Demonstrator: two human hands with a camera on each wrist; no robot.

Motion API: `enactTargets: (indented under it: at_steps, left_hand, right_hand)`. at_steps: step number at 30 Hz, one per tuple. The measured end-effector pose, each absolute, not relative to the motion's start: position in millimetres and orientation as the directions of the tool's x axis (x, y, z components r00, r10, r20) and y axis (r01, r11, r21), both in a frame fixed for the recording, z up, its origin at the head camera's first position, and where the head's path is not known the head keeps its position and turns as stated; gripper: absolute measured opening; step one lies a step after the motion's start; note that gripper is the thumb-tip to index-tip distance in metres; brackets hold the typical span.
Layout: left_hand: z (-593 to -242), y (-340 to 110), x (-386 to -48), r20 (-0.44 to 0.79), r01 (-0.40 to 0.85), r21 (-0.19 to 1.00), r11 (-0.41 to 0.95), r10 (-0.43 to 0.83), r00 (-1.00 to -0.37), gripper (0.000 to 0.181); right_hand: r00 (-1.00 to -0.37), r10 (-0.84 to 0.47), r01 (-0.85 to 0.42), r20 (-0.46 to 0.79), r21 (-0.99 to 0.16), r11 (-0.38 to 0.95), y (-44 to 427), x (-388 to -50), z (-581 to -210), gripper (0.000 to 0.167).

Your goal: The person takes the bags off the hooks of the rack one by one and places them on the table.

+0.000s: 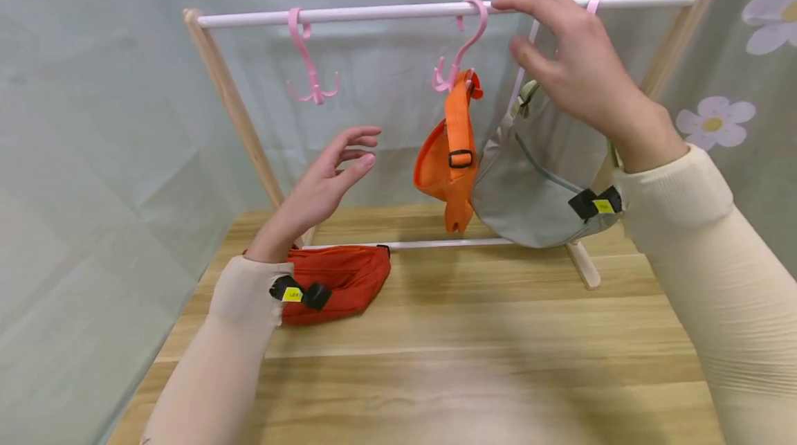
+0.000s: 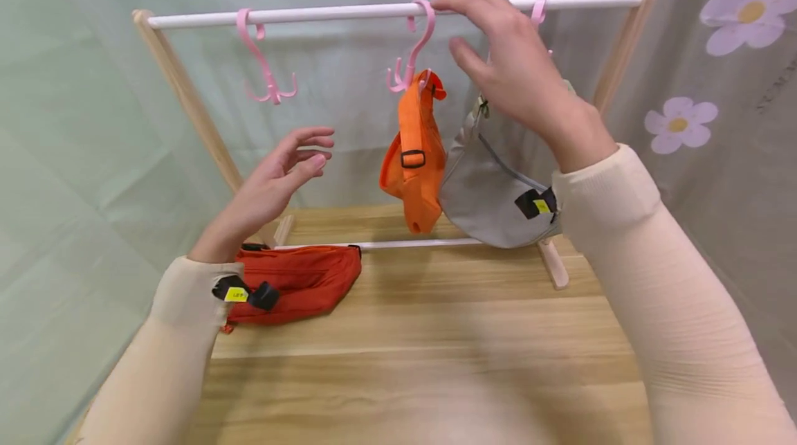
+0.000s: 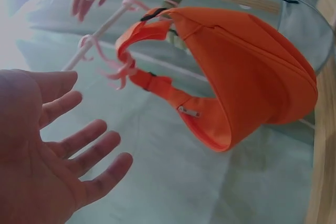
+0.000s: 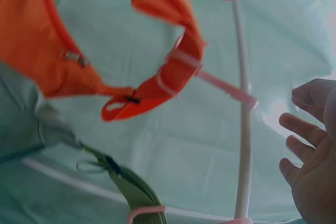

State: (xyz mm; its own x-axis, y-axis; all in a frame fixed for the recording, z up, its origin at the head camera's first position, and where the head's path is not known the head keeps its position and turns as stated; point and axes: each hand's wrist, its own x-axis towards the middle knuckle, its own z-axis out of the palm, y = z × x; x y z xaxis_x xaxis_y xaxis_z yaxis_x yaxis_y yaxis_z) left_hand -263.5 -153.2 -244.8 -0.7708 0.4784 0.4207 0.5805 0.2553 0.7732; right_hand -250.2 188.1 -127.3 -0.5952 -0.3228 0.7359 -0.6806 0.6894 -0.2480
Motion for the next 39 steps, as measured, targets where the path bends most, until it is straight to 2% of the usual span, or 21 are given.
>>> enactTargets:
  at_steps: [6, 12, 20, 26, 34, 39]
  left_hand:
    - [-225.9, -133.0, -267.1, 0.433, 0.614, 0.731, 0.297, 0.494, -0.754, 0.052]
    - [-216.2, -112.1, -256.7, 0.42, 0.57, 0.786, 0.239, 0.47, -0.776, 0.056]
    - [-213.0, -87.6, -258.5, 0.438, 0.583, 0.779, 0.231, 0.465, -0.769, 0.057]
    - [-210.5, -70.5, -266.4, 0.397, 0.576, 0.779, 0.247, 0.517, -0.758, 0.065]
    - [-211.0, -40.3, -267.9, 0.405, 0.543, 0.837, 0.073, 0.585, -0.703, 0.071]
    - [-212.0, -34.7, -266.6, 0.392, 0.5, 0.865, 0.05, 0.556, -0.733, 0.068]
  right_hand:
    - [-0.648, -0.351, -0.617, 0.676, -0.197, 0.762, 190.0, -265.1, -117.0, 0.052]
    - [-0.688, -0.358, -0.583, 0.631, -0.187, 0.791, 188.0, -276.9, -113.0, 0.058]
    - [-0.671, -0.405, -0.606, 0.621, -0.146, 0.782, 184.6, -288.8, -111.2, 0.062]
    - [-0.648, -0.457, -0.634, 0.609, -0.099, 0.767, 181.2, -296.0, -106.6, 0.064]
    - [-0.619, -0.531, -0.65, 0.579, 0.002, 0.76, 177.8, -305.7, -106.4, 0.06]
    - [-0.609, -0.522, -0.65, 0.597, 0.003, 0.76, 173.8, -309.6, -110.7, 0.056]
